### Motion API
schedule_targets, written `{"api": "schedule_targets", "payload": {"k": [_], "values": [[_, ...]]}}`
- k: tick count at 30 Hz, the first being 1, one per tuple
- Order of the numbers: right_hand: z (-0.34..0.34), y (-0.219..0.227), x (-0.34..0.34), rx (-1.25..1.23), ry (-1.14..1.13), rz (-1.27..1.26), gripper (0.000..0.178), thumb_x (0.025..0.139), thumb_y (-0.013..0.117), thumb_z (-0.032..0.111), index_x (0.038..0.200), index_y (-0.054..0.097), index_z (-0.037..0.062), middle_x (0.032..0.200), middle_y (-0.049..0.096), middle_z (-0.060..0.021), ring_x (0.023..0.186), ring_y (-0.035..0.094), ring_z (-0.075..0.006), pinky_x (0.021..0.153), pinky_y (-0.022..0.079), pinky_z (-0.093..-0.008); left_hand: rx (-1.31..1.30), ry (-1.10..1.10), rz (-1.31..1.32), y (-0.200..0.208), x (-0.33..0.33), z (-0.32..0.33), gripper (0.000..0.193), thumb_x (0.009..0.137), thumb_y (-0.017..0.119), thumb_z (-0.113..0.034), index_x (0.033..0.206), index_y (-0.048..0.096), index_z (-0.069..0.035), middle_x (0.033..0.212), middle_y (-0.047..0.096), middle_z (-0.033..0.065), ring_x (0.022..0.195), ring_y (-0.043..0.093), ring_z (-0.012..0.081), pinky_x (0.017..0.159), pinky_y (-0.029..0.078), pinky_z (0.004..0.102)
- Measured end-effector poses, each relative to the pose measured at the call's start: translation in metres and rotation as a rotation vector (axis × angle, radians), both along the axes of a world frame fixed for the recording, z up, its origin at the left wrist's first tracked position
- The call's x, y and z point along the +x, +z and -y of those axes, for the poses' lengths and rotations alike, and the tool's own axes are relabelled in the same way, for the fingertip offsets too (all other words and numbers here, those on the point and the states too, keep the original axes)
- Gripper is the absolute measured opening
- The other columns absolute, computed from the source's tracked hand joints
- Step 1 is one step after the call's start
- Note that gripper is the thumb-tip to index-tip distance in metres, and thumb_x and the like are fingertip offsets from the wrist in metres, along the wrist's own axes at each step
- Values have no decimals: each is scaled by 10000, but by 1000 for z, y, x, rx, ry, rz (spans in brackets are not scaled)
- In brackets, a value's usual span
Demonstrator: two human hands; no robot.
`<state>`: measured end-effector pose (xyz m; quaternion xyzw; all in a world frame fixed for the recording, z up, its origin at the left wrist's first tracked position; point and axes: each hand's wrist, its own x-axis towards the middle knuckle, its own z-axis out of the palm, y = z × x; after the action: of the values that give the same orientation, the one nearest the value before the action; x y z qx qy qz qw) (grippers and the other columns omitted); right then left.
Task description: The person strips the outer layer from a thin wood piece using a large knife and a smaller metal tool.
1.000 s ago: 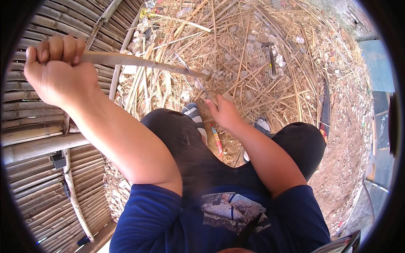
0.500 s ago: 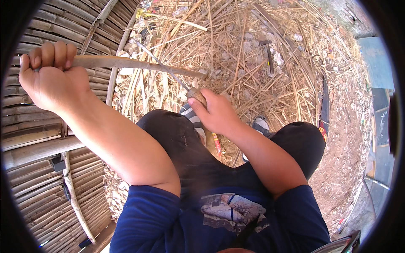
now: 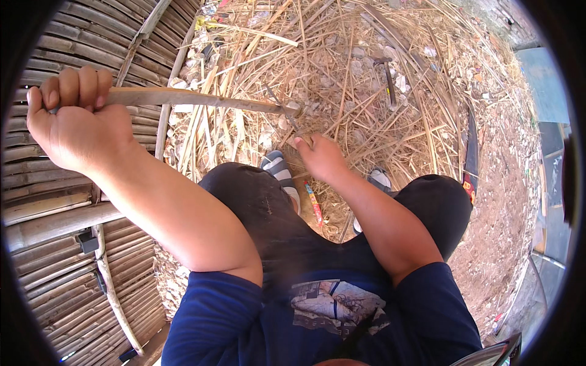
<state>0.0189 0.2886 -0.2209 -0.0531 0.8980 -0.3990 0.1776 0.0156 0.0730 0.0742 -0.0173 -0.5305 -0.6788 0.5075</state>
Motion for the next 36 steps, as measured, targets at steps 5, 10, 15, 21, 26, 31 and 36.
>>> {"api": "schedule_targets", "payload": {"k": [5,10,15,21,26,31,36], "values": [[11,45,10,-240,115,-88,486,972,544,483,998,613,3,829,666,-259,799,662,-443,738,512,-490,-14,-2,-7,-4,-4,6,297,997,368,-217,720,347,-110,579,224,-1,527,168,131,521,198,306],[2,-7,7,-281,143,-194,479,964,549,430,1012,601,-44,926,666,-279,904,650,-447,806,495,-517,4,36,-3,-2,-2,4,299,1002,355,-207,720,346,-109,585,228,3,527,170,132,518,199,307],[-15,-59,-6,45,-17,62,576,974,506,507,1059,615,-52,965,670,-300,983,644,-463,849,491,-503,11,49,0,-2,-5,-7,320,1016,339,-201,709,340,-109,586,226,9,525,169,136,517,193,311],[-1,-29,-9,-59,-75,127,577,968,520,517,984,618,-51,944,666,-302,940,646,-461,826,492,-498,0,-10,-44,-2,-1,-5,404,1007,400,-427,746,357,-122,576,229,-4,514,174,121,521,179,295],[6,12,5,-159,81,-67,537,973,531,503,986,588,-31,875,658,-288,873,653,-469,762,497,-506,2,21,-19,-6,-4,3,392,940,451,-444,737,359,-121,572,239,4,512,169,123,525,178,296],[-6,-29,6,-104,104,-81,501,981,526,473,1042,561,-23,868,658,-291,872,656,-473,771,505,-519,-3,108,-2,-4,-1,-2,376,925,487,-408,729,365,-112,576,252,5,510,182,125,522,184,304],[-26,-93,-9,140,-28,25,501,987,524,448,1013,546,-52,881,670,-283,861,662,-465,778,520,-512,35,41,-39,-4,-7,-9,361,949,511,-364,729,372,-114,586,249,13,523,172,137,543,175,316]]}}
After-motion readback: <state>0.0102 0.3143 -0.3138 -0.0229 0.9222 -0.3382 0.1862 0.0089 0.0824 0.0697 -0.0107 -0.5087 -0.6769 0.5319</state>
